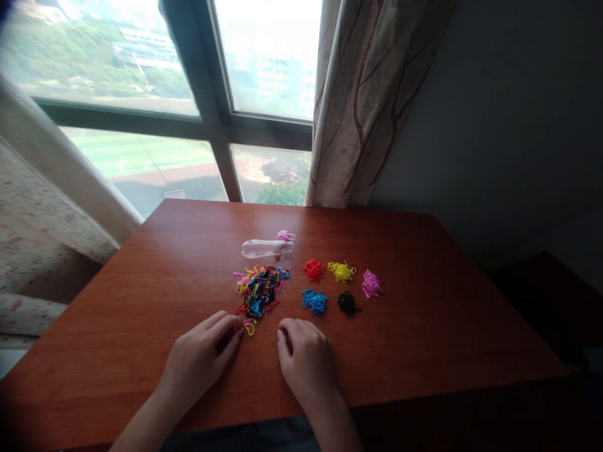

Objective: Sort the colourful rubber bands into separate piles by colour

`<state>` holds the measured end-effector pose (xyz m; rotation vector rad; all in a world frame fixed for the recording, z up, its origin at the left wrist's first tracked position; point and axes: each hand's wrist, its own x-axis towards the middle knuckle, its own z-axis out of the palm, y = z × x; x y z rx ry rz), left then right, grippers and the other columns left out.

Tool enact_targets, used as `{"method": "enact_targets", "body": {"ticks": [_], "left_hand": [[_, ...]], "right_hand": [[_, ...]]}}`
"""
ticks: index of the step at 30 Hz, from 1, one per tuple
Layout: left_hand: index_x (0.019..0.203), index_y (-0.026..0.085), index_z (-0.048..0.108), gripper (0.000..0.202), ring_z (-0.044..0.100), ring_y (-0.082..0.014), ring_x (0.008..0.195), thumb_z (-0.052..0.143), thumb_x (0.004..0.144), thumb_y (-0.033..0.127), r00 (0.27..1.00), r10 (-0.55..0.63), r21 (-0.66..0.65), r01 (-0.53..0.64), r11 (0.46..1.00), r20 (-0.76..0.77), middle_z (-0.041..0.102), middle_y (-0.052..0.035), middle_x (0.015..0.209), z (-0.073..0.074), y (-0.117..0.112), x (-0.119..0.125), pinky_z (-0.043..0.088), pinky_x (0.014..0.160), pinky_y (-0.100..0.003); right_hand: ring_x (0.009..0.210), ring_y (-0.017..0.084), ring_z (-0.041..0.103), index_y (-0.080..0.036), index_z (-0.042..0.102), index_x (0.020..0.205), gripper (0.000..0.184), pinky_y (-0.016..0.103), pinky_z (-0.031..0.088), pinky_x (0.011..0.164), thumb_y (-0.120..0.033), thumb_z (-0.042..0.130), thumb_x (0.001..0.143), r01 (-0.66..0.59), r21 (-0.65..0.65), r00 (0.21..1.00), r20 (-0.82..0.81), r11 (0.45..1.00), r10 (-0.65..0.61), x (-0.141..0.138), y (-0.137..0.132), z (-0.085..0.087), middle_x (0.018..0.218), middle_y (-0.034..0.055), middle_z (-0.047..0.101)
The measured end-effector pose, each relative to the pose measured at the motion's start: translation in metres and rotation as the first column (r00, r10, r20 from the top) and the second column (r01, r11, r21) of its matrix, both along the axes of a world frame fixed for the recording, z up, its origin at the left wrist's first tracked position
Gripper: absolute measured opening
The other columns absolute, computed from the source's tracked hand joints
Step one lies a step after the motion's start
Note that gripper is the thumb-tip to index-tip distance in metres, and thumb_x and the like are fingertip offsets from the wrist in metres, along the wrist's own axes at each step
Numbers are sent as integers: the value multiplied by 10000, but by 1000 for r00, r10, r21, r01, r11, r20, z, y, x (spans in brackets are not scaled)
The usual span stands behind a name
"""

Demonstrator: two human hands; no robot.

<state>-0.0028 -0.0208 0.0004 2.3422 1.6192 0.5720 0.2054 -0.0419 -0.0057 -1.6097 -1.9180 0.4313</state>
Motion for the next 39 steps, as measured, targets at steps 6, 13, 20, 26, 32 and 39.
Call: {"method": "enact_targets", "body": {"ticks": [6, 13, 20, 26, 32, 39], "left_hand": [[909, 253, 629, 172, 638, -160, 740, 467, 951, 293, 998, -59, 8, 59, 998, 10, 664, 3, 837, 1, -1, 0, 440, 643, -250], [1004, 244, 621, 163, 657, -161, 772, 478, 955, 304, 999, -36, 20, 35, 999, 37, 684, -3, 882, 1, -1, 0, 466, 666, -251], [1010, 259, 650, 215, 651, -155, 743, 442, 977, 300, 997, -69, 27, 70, 997, -18, 666, -7, 858, -1, -1, -1, 453, 649, -248], [913, 241, 653, 204, 649, -159, 749, 458, 962, 277, 996, -77, 16, 77, 997, -37, 663, -10, 852, -2, 1, 0, 456, 649, -250], [993, 258, 651, 186, 659, -158, 766, 474, 960, 305, 997, -79, 43, 79, 996, -19, 686, -9, 884, -1, 1, 0, 467, 646, -245], [967, 251, 654, 186, 665, -165, 790, 474, 957, 296, 994, -101, 43, 103, 994, -39, 695, -18, 903, -1, 2, 2, 477, 672, -250]], "right_hand": [[749, 164, 612, -233, 623, 872, 130, 249, 377, 690, -137, 536, 884, -74, -11, 996, 42, 997, 75, -19, 0, 0, 786, 2, 674], [765, 165, 617, -230, 624, 866, 145, 254, 400, 712, -123, 529, 890, -101, -2, 995, 12, 995, 101, -19, -2, -1, 806, 4, 674], [771, 175, 612, -228, 624, 879, 151, 259, 397, 716, -122, 516, 889, -96, 0, 995, -5, 995, 96, -19, -3, -2, 817, 15, 674], [761, 170, 606, -227, 620, 865, 147, 255, 393, 704, -116, 527, 882, -97, 2, 995, -11, 995, 97, -19, -2, -1, 807, 7, 671], [772, 166, 620, -226, 629, 873, 149, 245, 408, 714, -114, 531, 880, -99, 18, 995, 0, 995, 99, -18, -1, 0, 815, 12, 681], [769, 168, 615, -228, 625, 865, 148, 252, 404, 713, -126, 521, 891, -97, 11, 995, -4, 995, 97, -18, -2, 0, 808, 10, 675]]}}
